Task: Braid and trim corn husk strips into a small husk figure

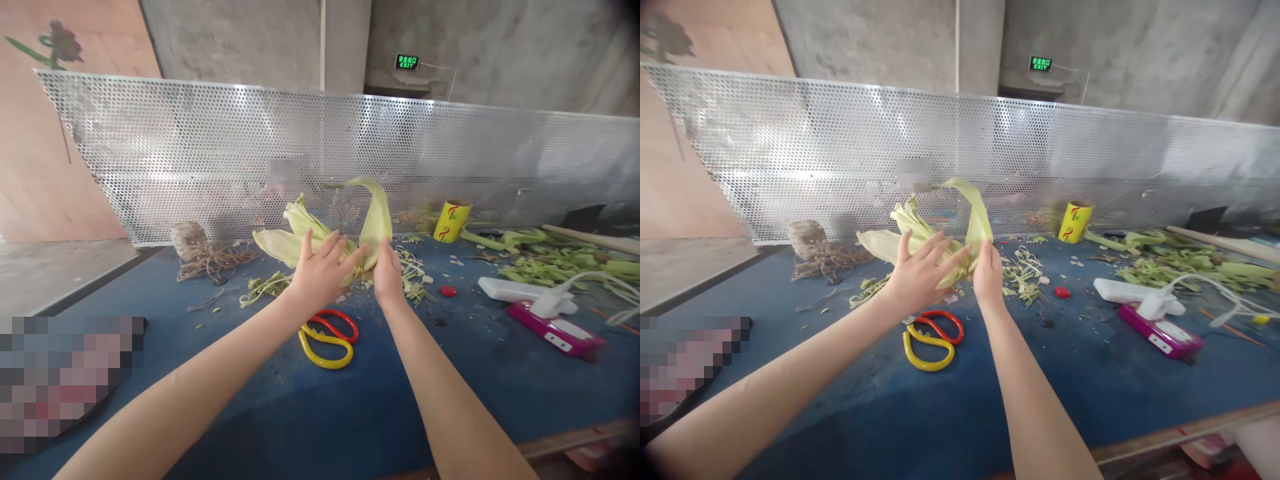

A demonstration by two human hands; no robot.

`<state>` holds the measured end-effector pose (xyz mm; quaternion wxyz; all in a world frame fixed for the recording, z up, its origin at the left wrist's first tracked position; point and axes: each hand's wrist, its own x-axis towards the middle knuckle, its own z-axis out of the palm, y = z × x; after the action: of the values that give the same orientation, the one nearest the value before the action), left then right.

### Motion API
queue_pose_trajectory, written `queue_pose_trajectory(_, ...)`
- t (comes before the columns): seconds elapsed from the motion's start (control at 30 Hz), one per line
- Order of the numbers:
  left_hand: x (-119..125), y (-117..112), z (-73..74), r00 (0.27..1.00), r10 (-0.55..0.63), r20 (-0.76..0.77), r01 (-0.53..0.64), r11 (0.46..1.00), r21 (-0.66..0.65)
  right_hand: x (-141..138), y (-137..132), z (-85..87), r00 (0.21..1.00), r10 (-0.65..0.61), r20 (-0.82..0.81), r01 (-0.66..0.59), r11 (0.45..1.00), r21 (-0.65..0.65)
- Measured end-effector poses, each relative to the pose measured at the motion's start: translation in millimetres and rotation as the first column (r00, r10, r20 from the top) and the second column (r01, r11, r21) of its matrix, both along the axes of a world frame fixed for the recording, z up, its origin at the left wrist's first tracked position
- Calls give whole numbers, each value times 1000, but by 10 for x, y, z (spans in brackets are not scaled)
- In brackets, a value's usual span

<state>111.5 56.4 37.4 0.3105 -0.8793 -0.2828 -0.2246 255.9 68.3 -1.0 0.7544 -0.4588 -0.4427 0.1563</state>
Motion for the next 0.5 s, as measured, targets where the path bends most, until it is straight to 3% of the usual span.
queue_pose_trajectory(0.23, 84, 77, -30, 993, 121, 16, -121, 992, 22, 22, 58, -3, 967, 174, -187, -175, 985, 11)
queue_pose_trajectory(0.5, 159, 319, -59, 994, -91, -67, 99, 986, 133, 52, -30, 45, 982, 161, -101, -160, 987, 16)
